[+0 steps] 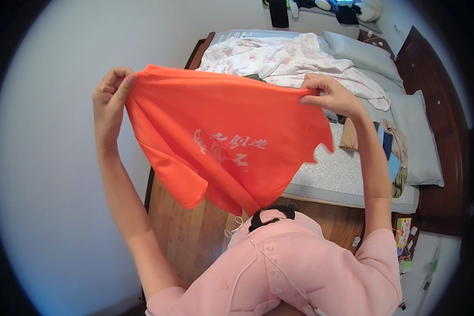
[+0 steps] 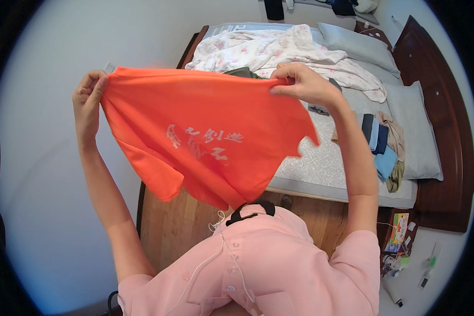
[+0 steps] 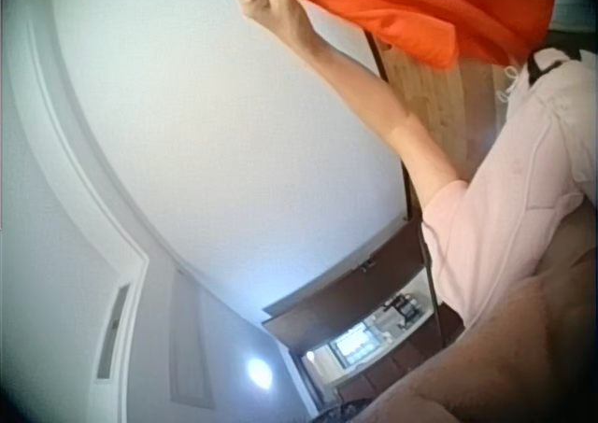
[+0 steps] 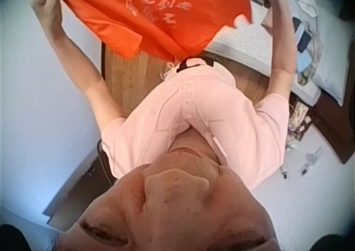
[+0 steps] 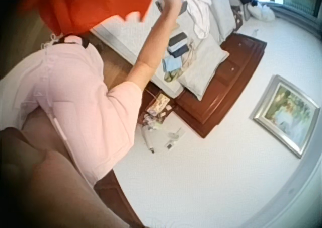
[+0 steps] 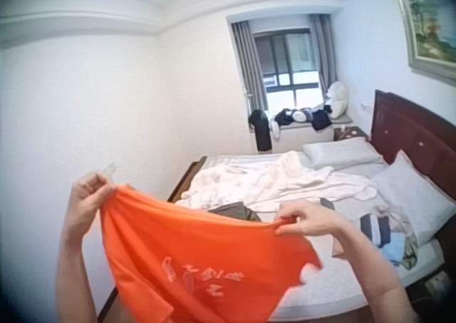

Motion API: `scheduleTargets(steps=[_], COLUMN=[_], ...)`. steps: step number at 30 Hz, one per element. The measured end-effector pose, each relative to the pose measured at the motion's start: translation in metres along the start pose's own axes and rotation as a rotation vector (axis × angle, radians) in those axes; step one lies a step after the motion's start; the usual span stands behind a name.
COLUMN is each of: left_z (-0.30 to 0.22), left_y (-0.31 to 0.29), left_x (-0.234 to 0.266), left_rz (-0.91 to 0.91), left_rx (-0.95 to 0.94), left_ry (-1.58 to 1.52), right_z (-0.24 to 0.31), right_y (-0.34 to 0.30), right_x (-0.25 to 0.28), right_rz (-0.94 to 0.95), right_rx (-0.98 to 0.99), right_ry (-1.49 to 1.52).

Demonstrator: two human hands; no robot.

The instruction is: The person folds several garments on a bed, including a beige polo shirt, dark gray pants, an orange t-shirt, and olive green pants. Each item is laid flat, folded into a compact rectangle, and placed in a growing stack on the bed.

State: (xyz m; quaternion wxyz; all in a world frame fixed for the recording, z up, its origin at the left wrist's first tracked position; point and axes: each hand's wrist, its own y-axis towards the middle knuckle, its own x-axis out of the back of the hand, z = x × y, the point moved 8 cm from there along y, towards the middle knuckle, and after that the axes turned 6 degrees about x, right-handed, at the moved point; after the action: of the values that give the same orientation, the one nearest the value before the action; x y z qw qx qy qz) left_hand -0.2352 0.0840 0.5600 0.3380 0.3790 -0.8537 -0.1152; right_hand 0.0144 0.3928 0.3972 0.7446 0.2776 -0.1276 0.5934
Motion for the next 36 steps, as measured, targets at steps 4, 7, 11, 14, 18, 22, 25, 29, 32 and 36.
scheduleTargets(steps=[4, 7, 11, 14, 18, 22, 25, 29, 32, 36], left_z=[0.015, 0.012, 0.006, 0.008, 0.014, 0.001, -0.025, -0.059, -0.076, -0.083], left_y=[-0.007, -0.011, -0.023, -0.025, -0.021, -0.011, -0.003, 0.008, 0.013, 0.016], left_x=[-0.015, -0.039, -0.056, -0.054, -0.052, -0.052, -0.055, -0.067, -0.075, -0.076], left_rz=[0.025, 0.023, -0.127, -0.217, -0.208, -0.269, -0.307, -0.284, -0.258, -0.283], left_rx=[0.056, -0.009, -0.070, -0.100, -0.136, -0.213, -0.300, -0.376, -0.429, -0.425], left_ry=[-0.060, -0.043, 0.128, 0.198, 0.213, 0.247, 0.305, 0.429, 0.490, 0.483], right_z=[0.023, 0.012, 0.005, -0.001, -0.010, -0.042, -0.087, -0.118, -0.099, -0.072], right_y=[-0.010, -0.025, -0.024, -0.021, -0.021, -0.009, -0.007, -0.011, -0.012, 0.002], right_x=[-0.015, -0.029, -0.009, 0.021, 0.041, 0.005, -0.037, -0.116, -0.180, -0.254], right_rz=[0.345, 0.351, -0.017, -0.259, -0.463, -0.440, -0.488, -0.643, -0.557, -0.296], right_rx=[0.009, -0.166, -0.099, 0.036, 0.112, 0.032, -0.134, -0.202, -0.094, -0.069], right_ry=[-0.636, -0.857, -0.987, -0.300, 0.202, 0.277, 0.141, 0.156, 0.087, 0.177])
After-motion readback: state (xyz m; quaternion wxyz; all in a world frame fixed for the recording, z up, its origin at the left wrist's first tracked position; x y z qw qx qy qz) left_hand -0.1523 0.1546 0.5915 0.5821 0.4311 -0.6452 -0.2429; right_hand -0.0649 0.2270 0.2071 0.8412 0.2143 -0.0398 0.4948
